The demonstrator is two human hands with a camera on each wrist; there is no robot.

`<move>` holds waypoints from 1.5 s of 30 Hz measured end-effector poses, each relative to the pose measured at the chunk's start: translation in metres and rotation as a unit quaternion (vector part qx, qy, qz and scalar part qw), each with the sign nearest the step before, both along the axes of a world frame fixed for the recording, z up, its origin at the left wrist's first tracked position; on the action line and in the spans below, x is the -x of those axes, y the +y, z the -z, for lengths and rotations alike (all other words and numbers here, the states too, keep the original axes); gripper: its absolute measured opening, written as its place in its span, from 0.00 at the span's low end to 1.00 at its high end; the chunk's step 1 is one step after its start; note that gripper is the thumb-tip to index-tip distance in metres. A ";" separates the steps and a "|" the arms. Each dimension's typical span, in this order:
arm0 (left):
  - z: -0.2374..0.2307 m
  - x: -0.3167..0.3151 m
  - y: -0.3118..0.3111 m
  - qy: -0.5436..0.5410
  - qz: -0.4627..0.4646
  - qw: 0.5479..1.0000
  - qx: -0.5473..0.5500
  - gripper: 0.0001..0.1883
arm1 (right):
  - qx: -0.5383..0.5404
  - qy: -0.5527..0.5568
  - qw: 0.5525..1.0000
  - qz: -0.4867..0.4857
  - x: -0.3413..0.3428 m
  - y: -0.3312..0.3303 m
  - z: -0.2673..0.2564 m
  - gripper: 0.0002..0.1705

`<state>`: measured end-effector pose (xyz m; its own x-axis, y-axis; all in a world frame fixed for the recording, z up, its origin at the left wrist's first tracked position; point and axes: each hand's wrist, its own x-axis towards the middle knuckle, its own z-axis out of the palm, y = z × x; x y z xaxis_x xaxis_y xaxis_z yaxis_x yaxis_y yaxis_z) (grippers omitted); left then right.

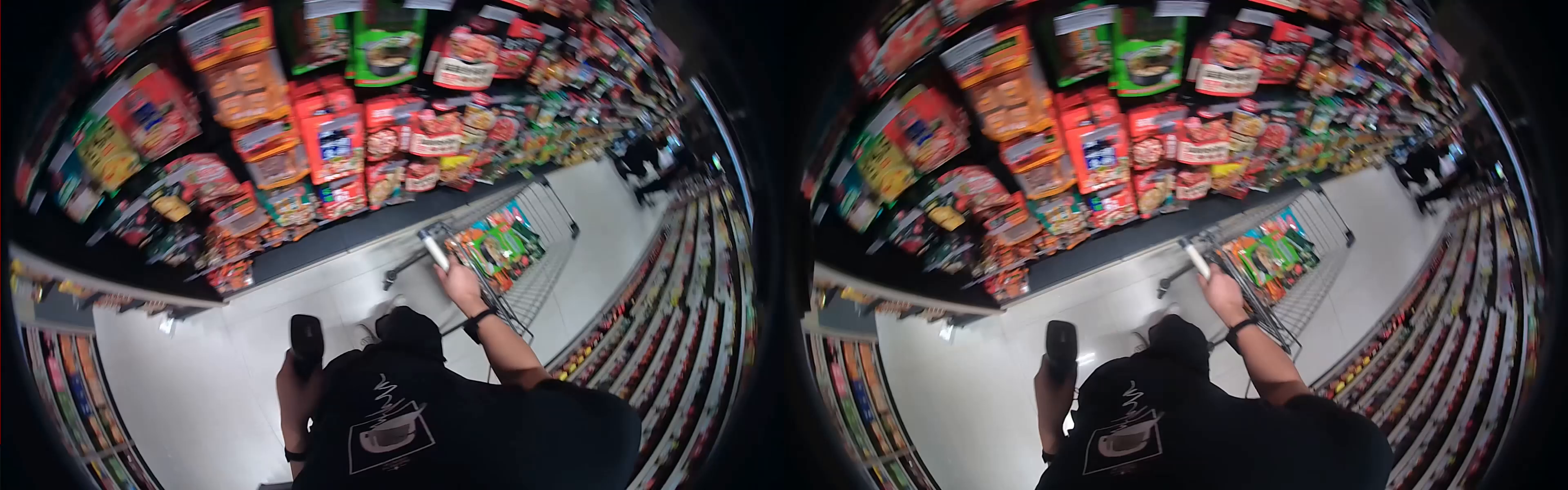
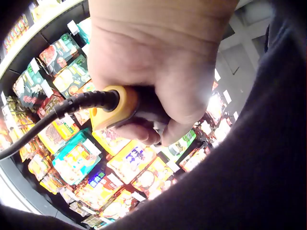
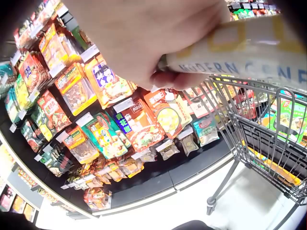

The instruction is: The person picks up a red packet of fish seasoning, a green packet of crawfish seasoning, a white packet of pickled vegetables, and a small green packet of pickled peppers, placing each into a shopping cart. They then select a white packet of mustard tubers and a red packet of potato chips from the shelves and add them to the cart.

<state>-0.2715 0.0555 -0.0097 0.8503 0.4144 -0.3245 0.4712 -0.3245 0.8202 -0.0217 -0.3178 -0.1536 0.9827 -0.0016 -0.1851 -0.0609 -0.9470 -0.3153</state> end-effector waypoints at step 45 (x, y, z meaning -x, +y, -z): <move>0.013 -0.061 -0.037 0.016 0.228 0.969 -0.092 0.27 | -0.093 -0.034 0.994 0.043 0.000 -0.020 0.005 0.20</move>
<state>-0.2101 0.0190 -0.0225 0.9491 0.0517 -0.3108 0.2694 -0.6443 0.7157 -0.0216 -0.3379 -0.1586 0.9906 -0.0585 -0.1236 -0.1123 -0.8643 -0.4903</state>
